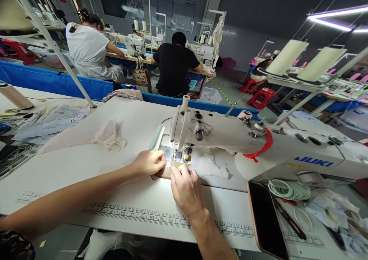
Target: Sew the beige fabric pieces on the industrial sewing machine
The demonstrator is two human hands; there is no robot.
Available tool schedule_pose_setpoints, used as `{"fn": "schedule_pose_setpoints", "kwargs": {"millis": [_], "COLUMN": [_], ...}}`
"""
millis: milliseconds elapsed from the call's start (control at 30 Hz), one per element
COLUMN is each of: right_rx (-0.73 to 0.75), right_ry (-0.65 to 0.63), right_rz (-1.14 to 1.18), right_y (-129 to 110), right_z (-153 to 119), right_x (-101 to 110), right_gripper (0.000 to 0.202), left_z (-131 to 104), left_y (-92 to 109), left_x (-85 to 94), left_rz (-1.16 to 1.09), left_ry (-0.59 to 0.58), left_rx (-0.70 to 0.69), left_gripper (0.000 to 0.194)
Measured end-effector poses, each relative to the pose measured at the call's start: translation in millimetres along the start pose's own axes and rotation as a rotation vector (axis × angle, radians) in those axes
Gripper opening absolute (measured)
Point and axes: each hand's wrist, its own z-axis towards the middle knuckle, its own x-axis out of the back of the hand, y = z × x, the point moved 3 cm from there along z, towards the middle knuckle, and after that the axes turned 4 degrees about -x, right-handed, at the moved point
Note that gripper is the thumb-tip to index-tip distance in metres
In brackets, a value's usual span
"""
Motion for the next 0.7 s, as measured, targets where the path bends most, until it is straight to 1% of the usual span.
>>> {"fn": "schedule_pose_setpoints", "kwargs": {"millis": [100,267,333,400,467,533,567,633,700], "right_rx": [0.021,0.042,0.066,0.078,0.073,0.065,0.068,0.094,0.148], "right_ry": [-0.004,-0.046,-0.056,-0.061,-0.069,-0.065,-0.054,-0.004,0.084], "right_rz": [-0.029,-0.096,-0.127,-0.155,-0.174,-0.189,-0.194,-0.202,-0.213], "right_y": [0,-3,-5,-6,-7,-9,-10,-12,-9], "right_z": [2,7,7,7,8,9,9,7,2], "right_x": [-3,-5,-5,-5,-7,-9,-11,-13,-16], "right_gripper": [0.033,0.036,0.037,0.037,0.034,0.026,0.023,0.026,0.036], "left_z": [0,2,0,-4,-13,-25,-30,-39,-43], "left_y": [1,0,0,3,9,14,15,16,16], "left_x": [-0.3,0.1,0.2,0.0,-3.7,-13.1,-19.4,-32.6,-44.2], "left_rz": [0.009,0.001,0.014,0.087,0.193,0.267,0.288,0.323,0.382], "left_ry": [-0.007,-0.008,0.010,0.085,0.193,0.278,0.301,0.347,0.392], "left_rx": [0.005,0.009,-0.019,-0.130,-0.330,-0.527,-0.595,-0.650,-0.651], "left_gripper": [0.012,0.011,0.010,0.009,0.013,0.019,0.020,0.020,0.019]}}
